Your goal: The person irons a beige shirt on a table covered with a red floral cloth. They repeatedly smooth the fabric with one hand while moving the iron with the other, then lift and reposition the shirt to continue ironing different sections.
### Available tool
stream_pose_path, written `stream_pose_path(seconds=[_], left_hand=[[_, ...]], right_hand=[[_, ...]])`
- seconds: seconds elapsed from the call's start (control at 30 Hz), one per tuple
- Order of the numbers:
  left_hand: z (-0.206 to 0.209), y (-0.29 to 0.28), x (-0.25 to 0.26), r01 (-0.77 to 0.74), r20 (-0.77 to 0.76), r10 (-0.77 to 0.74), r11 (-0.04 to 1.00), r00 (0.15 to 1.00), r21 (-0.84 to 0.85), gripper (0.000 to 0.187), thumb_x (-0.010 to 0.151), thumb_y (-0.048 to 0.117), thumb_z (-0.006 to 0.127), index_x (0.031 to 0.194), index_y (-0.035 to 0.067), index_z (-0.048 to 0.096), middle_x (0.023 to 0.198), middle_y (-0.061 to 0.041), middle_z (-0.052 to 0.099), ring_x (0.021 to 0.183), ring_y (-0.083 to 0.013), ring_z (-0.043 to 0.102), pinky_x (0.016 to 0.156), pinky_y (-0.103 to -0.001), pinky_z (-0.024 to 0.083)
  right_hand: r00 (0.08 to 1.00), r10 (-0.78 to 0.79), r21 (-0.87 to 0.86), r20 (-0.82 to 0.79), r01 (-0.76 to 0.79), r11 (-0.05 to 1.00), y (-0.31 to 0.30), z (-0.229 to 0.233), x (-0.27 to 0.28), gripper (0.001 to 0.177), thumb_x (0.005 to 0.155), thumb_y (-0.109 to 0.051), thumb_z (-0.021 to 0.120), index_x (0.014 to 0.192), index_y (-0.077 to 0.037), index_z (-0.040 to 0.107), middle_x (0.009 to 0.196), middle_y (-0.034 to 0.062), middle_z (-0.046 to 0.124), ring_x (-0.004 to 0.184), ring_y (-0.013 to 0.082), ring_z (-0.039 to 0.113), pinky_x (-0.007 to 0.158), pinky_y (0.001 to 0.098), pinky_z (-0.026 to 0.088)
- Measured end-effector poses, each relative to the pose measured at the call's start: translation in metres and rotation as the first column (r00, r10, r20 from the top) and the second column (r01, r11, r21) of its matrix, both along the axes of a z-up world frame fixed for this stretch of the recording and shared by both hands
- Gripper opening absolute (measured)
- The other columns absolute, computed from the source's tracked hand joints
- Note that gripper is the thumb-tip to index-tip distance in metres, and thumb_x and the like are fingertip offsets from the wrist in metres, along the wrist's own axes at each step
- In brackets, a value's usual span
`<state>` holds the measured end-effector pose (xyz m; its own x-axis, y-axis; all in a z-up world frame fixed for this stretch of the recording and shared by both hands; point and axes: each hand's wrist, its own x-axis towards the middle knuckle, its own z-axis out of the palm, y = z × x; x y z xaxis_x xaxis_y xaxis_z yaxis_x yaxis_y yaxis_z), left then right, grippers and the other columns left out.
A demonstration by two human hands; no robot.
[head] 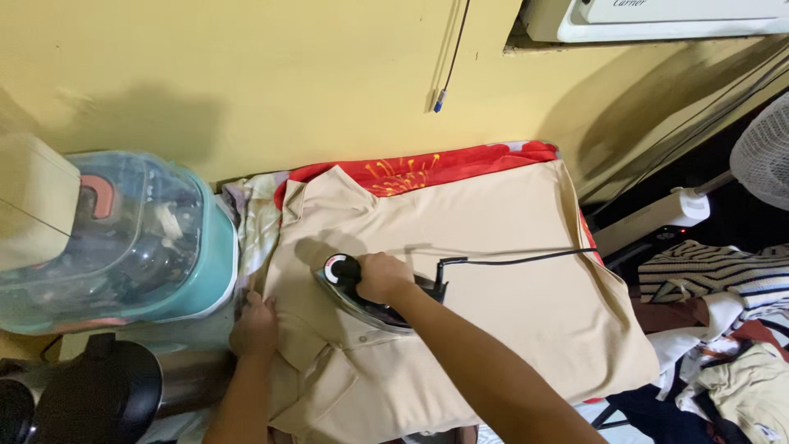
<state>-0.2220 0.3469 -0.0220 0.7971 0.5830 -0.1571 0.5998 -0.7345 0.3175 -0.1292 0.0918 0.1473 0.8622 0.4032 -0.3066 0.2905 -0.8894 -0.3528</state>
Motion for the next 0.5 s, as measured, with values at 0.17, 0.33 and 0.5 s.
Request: stream_pose_path(seconds=[0.17, 0.33, 0.5], left_hand=[[0.01, -0.016, 0.017, -0.013, 0.092, -0.007, 0.978, 0.996, 0.206, 0.042, 0.104, 0.033, 0.049, 0.14, 0.009, 0.049, 0.149, -0.019, 0.051, 0.136, -0.0398, 0.05, 0.106, -0.058, 0.043], [0.006, -0.065, 0.038, 0.178, 0.229, -0.282, 0.904, 0.932, 0.39, 0.051, 0.108, 0.035, 0.045, 0.153, 0.012, 0.044, 0.164, -0.012, 0.043, 0.152, -0.0355, 0.036, 0.128, -0.06, 0.019], [-0.001, -0.164, 0.051, 0.262, 0.163, -0.381, 0.834, 0.91, 0.485, 0.076, 0.1, 0.059, 0.029, 0.158, 0.01, 0.026, 0.17, -0.01, 0.019, 0.157, -0.03, 0.011, 0.123, -0.06, 0.002]], right_hand=[[1.0, 0.019, -0.005, -0.008, -0.019, 1.0, -0.015, 0.009, -0.007, 0.038, 0.081, -0.017, 0.065, 0.119, -0.014, 0.069, 0.112, 0.0188, 0.072, 0.108, 0.0363, 0.07, 0.094, 0.047, 0.055], [0.998, -0.064, -0.028, -0.007, 0.063, 0.998, -0.069, 0.01, -0.006, 0.036, 0.082, -0.017, 0.064, 0.118, -0.011, 0.068, 0.112, 0.0204, 0.073, 0.107, 0.0368, 0.071, 0.094, 0.0467, 0.057], [0.98, -0.198, -0.059, 0.035, 0.2, 0.978, -0.155, 0.007, 0.012, 0.034, 0.084, -0.017, 0.063, 0.116, -0.011, 0.07, 0.114, 0.0219, 0.072, 0.107, 0.0386, 0.071, 0.094, 0.0485, 0.056]])
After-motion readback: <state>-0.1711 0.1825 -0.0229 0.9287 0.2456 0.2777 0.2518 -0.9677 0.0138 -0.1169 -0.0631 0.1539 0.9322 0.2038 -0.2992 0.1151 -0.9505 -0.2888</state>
